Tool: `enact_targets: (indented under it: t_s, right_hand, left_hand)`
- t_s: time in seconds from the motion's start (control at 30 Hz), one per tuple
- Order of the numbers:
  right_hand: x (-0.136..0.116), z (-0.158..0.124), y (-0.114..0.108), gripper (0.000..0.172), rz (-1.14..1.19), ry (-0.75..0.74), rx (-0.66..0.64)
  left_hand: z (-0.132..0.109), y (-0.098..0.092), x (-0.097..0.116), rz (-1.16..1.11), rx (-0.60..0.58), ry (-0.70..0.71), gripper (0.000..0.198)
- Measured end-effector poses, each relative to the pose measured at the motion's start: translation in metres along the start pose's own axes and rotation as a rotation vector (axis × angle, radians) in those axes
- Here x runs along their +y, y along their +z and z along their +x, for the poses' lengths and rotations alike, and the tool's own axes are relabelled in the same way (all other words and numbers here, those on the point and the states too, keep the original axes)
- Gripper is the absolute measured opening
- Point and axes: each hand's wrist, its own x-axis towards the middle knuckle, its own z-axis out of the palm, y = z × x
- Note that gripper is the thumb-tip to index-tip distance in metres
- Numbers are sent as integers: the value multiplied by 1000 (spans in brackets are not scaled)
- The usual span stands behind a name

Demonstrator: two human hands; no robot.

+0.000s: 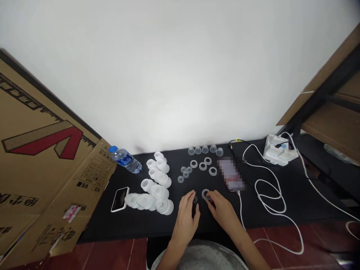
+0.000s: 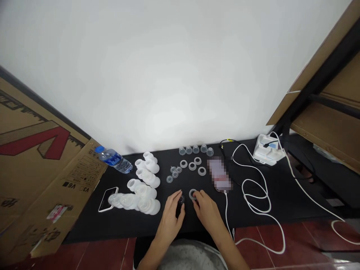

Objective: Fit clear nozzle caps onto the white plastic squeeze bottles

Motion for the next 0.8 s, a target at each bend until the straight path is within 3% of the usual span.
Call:
enact_targets:
  t_s: [0.1, 0.27, 0.47, 0.67, 0.8]
  right_hand:
    - [-1, -1, 5, 20, 15, 2, 15]
    - [-6, -1, 9, 19, 218, 49, 74]
    - [-23, -2, 11, 17, 457, 22, 67]
    - [-32, 0, 17, 13, 443, -53, -54]
    - [-31, 0, 19, 12, 440, -49, -56]
  left_hand:
    - [-5, 4, -4, 31, 60, -30, 64]
    - [-1, 9, -12, 39, 106, -27, 30]
    - [0, -1, -8, -169, 136, -106, 20]
    - [0, -4, -4, -181, 162, -165, 26]
    - [-1, -4, -5, -195, 168, -160, 46]
